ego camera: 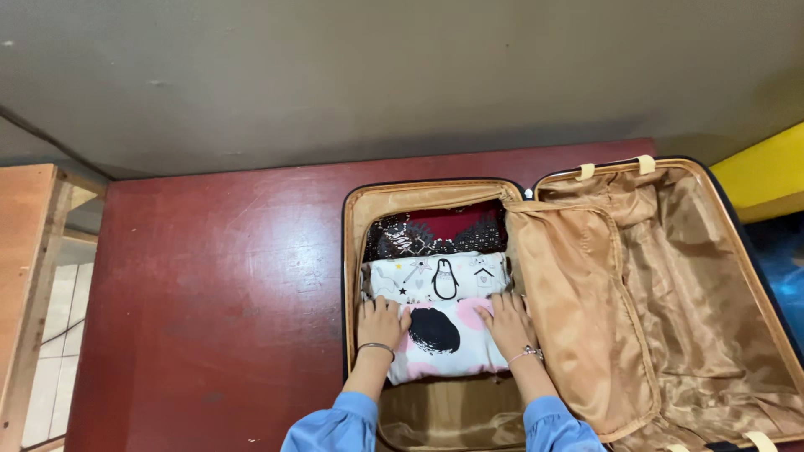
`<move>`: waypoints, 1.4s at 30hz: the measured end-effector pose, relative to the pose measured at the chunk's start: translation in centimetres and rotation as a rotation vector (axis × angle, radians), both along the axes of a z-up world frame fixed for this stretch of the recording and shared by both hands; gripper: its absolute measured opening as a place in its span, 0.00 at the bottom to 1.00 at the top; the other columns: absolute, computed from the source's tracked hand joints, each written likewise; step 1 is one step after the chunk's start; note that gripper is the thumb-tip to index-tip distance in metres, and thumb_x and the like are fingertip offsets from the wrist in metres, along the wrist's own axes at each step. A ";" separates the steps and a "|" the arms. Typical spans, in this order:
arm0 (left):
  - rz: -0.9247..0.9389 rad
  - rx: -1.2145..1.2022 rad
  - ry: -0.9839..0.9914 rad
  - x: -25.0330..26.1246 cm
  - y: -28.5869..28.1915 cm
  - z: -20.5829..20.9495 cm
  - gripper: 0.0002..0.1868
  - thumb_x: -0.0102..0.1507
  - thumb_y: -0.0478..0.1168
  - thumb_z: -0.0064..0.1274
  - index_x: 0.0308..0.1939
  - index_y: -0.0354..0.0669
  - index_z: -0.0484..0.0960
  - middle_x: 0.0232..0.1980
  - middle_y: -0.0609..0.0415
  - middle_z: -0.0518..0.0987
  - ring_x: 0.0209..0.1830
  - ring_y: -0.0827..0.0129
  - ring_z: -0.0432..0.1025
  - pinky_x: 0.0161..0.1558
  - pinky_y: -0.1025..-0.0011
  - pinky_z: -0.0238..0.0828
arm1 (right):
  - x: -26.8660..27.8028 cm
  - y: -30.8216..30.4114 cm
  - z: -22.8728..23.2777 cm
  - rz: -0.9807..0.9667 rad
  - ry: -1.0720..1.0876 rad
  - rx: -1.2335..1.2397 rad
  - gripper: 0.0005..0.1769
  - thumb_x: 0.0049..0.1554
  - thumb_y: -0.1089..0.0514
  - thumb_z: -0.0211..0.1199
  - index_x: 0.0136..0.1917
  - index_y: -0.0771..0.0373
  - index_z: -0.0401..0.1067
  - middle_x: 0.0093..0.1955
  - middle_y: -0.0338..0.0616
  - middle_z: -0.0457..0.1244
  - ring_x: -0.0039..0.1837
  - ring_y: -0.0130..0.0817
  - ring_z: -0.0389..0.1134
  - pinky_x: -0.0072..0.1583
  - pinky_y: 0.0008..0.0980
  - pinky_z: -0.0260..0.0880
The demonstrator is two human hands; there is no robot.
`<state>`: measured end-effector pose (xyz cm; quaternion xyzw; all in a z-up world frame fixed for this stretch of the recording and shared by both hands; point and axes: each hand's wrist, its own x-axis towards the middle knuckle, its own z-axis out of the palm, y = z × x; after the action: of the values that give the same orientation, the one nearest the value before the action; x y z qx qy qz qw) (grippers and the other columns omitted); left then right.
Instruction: The person folds a polka-dotted garment on a red table, smoothing and aligning the fabric before rolling it into a compact bundle. The folded item is then placed into an open suitcase alongside other packed clothes.
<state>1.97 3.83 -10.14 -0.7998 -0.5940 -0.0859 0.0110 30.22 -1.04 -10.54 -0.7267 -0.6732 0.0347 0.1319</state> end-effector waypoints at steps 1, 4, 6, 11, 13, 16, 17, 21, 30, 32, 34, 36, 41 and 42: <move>0.002 0.039 0.007 0.0 0.1 -0.3 0.21 0.63 0.56 0.48 0.35 0.42 0.83 0.40 0.47 0.76 0.44 0.50 0.69 0.50 0.56 0.65 | 0.0 -0.1 -0.1 -0.012 -0.014 -0.016 0.27 0.58 0.33 0.57 0.51 0.59 0.70 0.51 0.45 0.66 0.59 0.44 0.65 0.57 0.41 0.70; -0.015 0.118 0.021 0.2 0.1 -0.3 0.21 0.63 0.56 0.48 0.32 0.43 0.82 0.39 0.48 0.77 0.43 0.50 0.69 0.51 0.55 0.66 | 0.1 -0.2 -0.4 -0.007 -0.005 0.067 0.29 0.56 0.33 0.58 0.51 0.61 0.71 0.49 0.46 0.66 0.56 0.44 0.65 0.53 0.42 0.71; -0.007 0.041 0.019 0.4 0.3 0.5 0.21 0.64 0.56 0.47 0.33 0.43 0.83 0.40 0.48 0.78 0.45 0.50 0.69 0.52 0.55 0.66 | 0.2 0.0 -0.3 0.002 0.016 0.037 0.29 0.56 0.33 0.58 0.51 0.60 0.72 0.48 0.45 0.67 0.56 0.44 0.65 0.55 0.43 0.70; 0.051 -0.445 -0.072 0.1 0.7 4.5 0.37 0.63 0.71 0.48 0.48 0.39 0.84 0.53 0.44 0.80 0.58 0.46 0.66 0.63 0.58 0.61 | 0.6 -0.3 1.6 0.114 0.020 -0.156 0.28 0.56 0.30 0.57 0.52 0.56 0.75 0.50 0.44 0.67 0.59 0.44 0.65 0.67 0.46 0.63; -0.002 -0.666 0.004 -0.1 1.6 6.2 0.51 0.53 0.79 0.56 0.55 0.33 0.80 0.60 0.40 0.76 0.65 0.46 0.62 0.69 0.60 0.54 | 0.8 -0.5 2.9 0.133 0.139 -0.173 0.37 0.50 0.28 0.63 0.57 0.59 0.74 0.54 0.50 0.65 0.62 0.50 0.63 0.66 0.47 0.60; -0.094 -0.839 0.135 -0.2 2.8 7.4 0.63 0.38 0.79 0.66 0.61 0.33 0.76 0.64 0.41 0.75 0.70 0.50 0.62 0.72 0.62 0.52 | 1.2 0.1 4.7 0.181 0.209 -0.321 0.54 0.36 0.26 0.74 0.65 0.62 0.70 0.62 0.54 0.62 0.66 0.53 0.60 0.68 0.45 0.56; -0.127 -0.870 0.182 -0.2 3.1 7.5 0.66 0.33 0.78 0.68 0.63 0.34 0.75 0.65 0.43 0.75 0.70 0.52 0.63 0.73 0.63 0.52 | 1.3 0.4 5.1 0.199 0.214 -0.391 0.61 0.31 0.25 0.78 0.68 0.62 0.68 0.65 0.55 0.62 0.68 0.53 0.59 0.70 0.44 0.55; -0.105 -0.935 0.150 -0.4 3.8 6.5 0.61 0.32 0.72 0.73 0.60 0.36 0.79 0.64 0.42 0.76 0.72 0.44 0.61 0.72 0.62 0.54 | 2.0 1.4 4.8 0.201 0.174 -0.659 0.62 0.24 0.29 0.83 0.65 0.63 0.69 0.65 0.54 0.62 0.71 0.49 0.60 0.73 0.41 0.56; -0.141 -0.970 0.194 -0.6 4.0 6.2 0.50 0.36 0.70 0.72 0.52 0.38 0.87 0.59 0.43 0.82 0.69 0.44 0.65 0.73 0.61 0.53 | 3.6 1.8 0.7 0.305 0.411 -0.562 0.43 0.27 0.41 0.87 0.50 0.67 0.78 0.55 0.56 0.69 0.56 0.48 0.69 0.61 0.38 0.69; -0.156 -0.948 0.145 -1.0 3.6 6.3 0.47 0.35 0.68 0.72 0.53 0.47 0.87 0.60 0.48 0.81 0.68 0.42 0.64 0.67 0.60 0.62 | 3.7 1.7 0.4 0.267 0.489 -0.698 0.37 0.29 0.43 0.82 0.48 0.65 0.78 0.51 0.52 0.72 0.54 0.42 0.74 0.59 0.34 0.73; -0.148 -0.965 0.136 -0.9 3.4 6.6 0.48 0.35 0.67 0.73 0.55 0.49 0.86 0.60 0.48 0.81 0.67 0.41 0.63 0.67 0.59 0.63 | 3.6 1.7 0.7 0.246 0.514 -0.789 0.36 0.30 0.44 0.81 0.48 0.65 0.79 0.50 0.51 0.73 0.52 0.40 0.75 0.58 0.33 0.74; -0.137 -0.963 0.134 -0.7 3.5 7.2 0.49 0.35 0.66 0.74 0.56 0.49 0.84 0.59 0.48 0.81 0.67 0.41 0.63 0.68 0.58 0.62 | 3.3 2.0 1.7 0.258 0.532 -0.800 0.36 0.30 0.44 0.81 0.49 0.64 0.79 0.50 0.50 0.74 0.52 0.40 0.76 0.58 0.33 0.74; -0.017 -0.911 0.041 -0.5 3.2 8.4 0.45 0.39 0.60 0.77 0.58 0.52 0.82 0.58 0.46 0.81 0.67 0.43 0.63 0.67 0.57 0.63 | 2.5 2.9 4.1 0.199 0.363 -0.659 0.39 0.32 0.43 0.81 0.56 0.57 0.78 0.54 0.50 0.71 0.58 0.47 0.71 0.61 0.40 0.70; 0.000 -0.880 0.015 -0.5 3.2 8.4 0.43 0.40 0.60 0.76 0.56 0.52 0.83 0.57 0.46 0.81 0.67 0.44 0.64 0.67 0.57 0.63 | 2.3 3.2 4.3 0.203 0.321 -0.605 0.43 0.32 0.42 0.82 0.59 0.58 0.76 0.55 0.51 0.71 0.58 0.48 0.71 0.61 0.43 0.69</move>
<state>1.46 6.98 -1.78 -0.7291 -0.5738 0.1811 -0.3262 32.54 2.17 -6.19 -0.6476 -0.6718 0.3593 0.0105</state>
